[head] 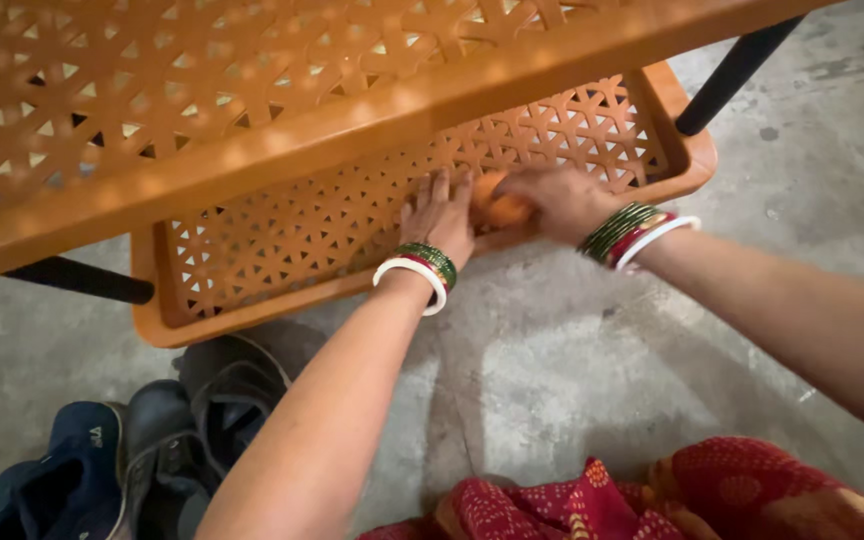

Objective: The person wipes the multiple levels of a plastic shoe rack with an orange cloth, moving their hands across the perforated surfaces while several shoes sit on the floor nearby.

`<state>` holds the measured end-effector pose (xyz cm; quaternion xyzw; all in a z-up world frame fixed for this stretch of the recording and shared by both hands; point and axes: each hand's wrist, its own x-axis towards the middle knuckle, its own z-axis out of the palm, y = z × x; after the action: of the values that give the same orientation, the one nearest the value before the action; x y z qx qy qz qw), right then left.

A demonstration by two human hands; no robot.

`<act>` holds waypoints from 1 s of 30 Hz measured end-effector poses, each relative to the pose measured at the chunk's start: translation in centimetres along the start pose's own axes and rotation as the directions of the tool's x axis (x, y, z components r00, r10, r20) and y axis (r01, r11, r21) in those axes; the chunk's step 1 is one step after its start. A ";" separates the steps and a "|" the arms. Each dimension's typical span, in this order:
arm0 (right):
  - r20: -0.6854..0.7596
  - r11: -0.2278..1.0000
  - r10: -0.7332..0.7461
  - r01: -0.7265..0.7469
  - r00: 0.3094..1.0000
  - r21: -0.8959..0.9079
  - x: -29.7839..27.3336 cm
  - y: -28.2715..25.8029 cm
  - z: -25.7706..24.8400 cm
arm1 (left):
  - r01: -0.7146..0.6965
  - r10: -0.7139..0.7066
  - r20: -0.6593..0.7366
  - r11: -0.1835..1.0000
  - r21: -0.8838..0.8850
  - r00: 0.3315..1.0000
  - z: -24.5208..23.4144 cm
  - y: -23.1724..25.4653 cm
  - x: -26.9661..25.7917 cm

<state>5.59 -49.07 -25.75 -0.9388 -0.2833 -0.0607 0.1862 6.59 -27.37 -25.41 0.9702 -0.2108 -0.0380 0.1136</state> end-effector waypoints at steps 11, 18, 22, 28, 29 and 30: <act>0.465 0.714 0.623 -0.215 0.629 -0.666 1.2 2.5 -8.8 | -0.009 0.009 -0.011 1.000 -0.019 1.000 0.6 -2.0 -0.3; 0.434 0.967 0.244 -0.183 0.868 -0.177 2.9 2.3 -4.4 | 0.022 -0.042 -0.106 0.983 -0.182 0.994 0.5 -2.2 0.0; 0.376 0.945 0.264 -0.317 0.888 0.084 4.6 0.6 -2.0 | 0.026 -0.067 -0.180 0.976 -0.218 0.981 0.6 -3.5 0.4; 0.438 0.857 0.440 -0.222 0.784 -0.465 5.0 -1.4 -2.4 | 0.104 -0.136 -0.185 0.979 -0.175 0.973 0.2 -6.4 -0.3; 0.481 0.867 0.413 -0.173 0.773 -0.468 5.1 -1.7 -1.6 | 0.066 -0.103 -0.229 0.984 -0.166 0.968 0.1 -6.8 -0.6; 0.482 0.868 0.410 -0.170 0.774 -0.467 5.2 -1.9 -0.6 | 0.028 -0.070 -0.273 0.988 -0.155 0.959 -0.1 -7.1 -0.9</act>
<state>8.90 -45.21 -23.44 -0.9640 -0.1554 0.1945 -0.0938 8.60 -20.73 -26.95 0.9596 -0.1651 0.0800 0.2133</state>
